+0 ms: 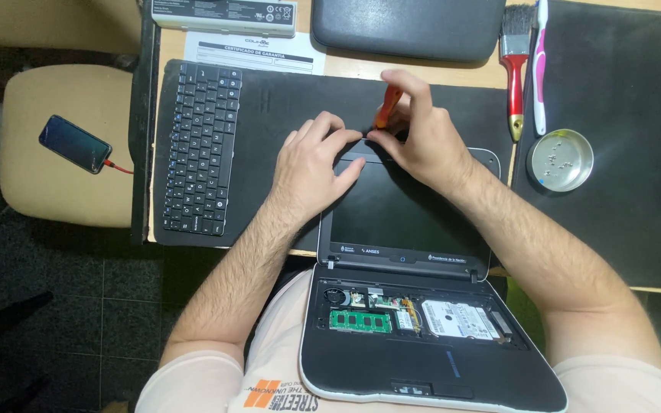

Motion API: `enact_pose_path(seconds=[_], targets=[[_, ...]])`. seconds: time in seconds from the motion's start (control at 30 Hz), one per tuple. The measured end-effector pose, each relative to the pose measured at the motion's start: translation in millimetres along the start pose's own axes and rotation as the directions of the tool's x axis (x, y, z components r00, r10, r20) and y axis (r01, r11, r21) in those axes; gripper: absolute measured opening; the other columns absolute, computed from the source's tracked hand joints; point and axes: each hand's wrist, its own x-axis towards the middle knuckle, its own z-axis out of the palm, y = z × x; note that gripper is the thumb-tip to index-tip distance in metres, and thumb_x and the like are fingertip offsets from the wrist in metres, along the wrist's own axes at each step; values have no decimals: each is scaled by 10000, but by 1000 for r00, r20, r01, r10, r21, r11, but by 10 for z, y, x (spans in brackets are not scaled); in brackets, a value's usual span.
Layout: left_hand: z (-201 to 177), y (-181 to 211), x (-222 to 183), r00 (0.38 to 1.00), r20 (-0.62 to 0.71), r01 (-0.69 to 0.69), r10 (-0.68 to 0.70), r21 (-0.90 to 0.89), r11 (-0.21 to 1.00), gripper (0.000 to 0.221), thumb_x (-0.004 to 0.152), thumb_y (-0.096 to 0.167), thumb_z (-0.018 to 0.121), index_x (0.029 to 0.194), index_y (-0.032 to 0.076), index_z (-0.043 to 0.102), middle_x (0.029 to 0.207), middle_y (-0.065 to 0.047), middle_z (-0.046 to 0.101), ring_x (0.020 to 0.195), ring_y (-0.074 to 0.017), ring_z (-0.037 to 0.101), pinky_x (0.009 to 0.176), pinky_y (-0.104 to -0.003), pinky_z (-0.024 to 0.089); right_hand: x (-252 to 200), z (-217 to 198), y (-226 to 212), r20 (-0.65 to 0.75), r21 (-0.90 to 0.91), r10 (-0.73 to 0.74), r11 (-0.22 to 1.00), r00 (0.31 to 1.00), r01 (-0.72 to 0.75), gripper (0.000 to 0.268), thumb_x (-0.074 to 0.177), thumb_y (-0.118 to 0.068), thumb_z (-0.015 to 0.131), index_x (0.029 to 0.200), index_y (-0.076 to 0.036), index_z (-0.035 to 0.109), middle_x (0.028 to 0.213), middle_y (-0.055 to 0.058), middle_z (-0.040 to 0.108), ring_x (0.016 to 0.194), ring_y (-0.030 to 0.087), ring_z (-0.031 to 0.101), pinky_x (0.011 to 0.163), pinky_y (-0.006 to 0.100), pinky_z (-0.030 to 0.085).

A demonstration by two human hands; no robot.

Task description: Removing the keyboard and internal screen components from a laptop using a screwdriver.

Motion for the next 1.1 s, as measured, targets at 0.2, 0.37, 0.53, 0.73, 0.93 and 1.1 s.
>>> enact_pose_path(seconds=[0.2, 0.37, 0.53, 0.73, 0.93, 1.1], targets=[[6, 4, 3, 1000, 3, 4, -4, 7, 1000, 360, 1035, 360, 931, 1326, 156, 873, 1259, -30, 692, 1052, -315, 709, 825, -513, 570, -20, 23, 105, 31, -48, 2, 999, 1000, 0, 1025, 1071, 66, 972, 1776, -187, 272, 1206, 139, 806, 975, 308, 889, 952, 454, 763], [3, -1, 5, 1000, 2, 2, -2, 2, 1000, 368, 1033, 375, 936, 1335, 173, 875, 1267, -32, 693, 1072, -316, 720, 850, -518, 581, 58, -47, -23, 27, 79, 66, 995, 997, -68, 994, 1102, 34, 972, 1760, -118, 243, 1127, 187, 825, 989, 314, 873, 978, 400, 737], [-10, 2, 11, 1000, 3, -4, 4, 11, 1000, 379, 1029, 392, 929, 1341, 184, 877, 1252, -18, 693, 1046, -306, 706, 850, -514, 580, 199, -136, -151, 63, 161, 194, 966, 979, -202, 998, 1094, 40, 953, 1775, -160, 252, 1062, 126, 780, 869, 215, 780, 913, 318, 695], [-23, 10, 16, 999, 37, -2, 2, 22, 1000, 432, 1031, 455, 981, 1353, 191, 865, 1304, -43, 711, 1093, -302, 724, 877, -515, 586, 178, -237, -113, 80, 339, 275, 896, 958, -286, 1002, 1092, 83, 907, 1784, -175, 230, 1100, 186, 857, 814, 198, 873, 829, 257, 706], [-22, 15, 22, 999, 50, -5, 3, 28, 1000, 406, 1065, 447, 944, 1352, 170, 864, 1325, -68, 724, 1115, -310, 722, 886, -519, 593, -8, -437, -92, 49, 273, 317, 908, 947, -318, 993, 1098, 88, 899, 1787, -199, 244, 1131, 182, 833, 838, 184, 824, 843, 266, 678], [-28, 28, 20, 999, 49, -10, 9, 26, 1000, 391, 1085, 436, 917, 1359, 162, 870, 1304, -68, 723, 1100, -306, 718, 884, -509, 582, -184, -601, -48, -4, 241, 352, 909, 936, -341, 1001, 1105, 128, 882, 1806, -156, 227, 1150, 208, 840, 863, 215, 836, 891, 280, 696]])
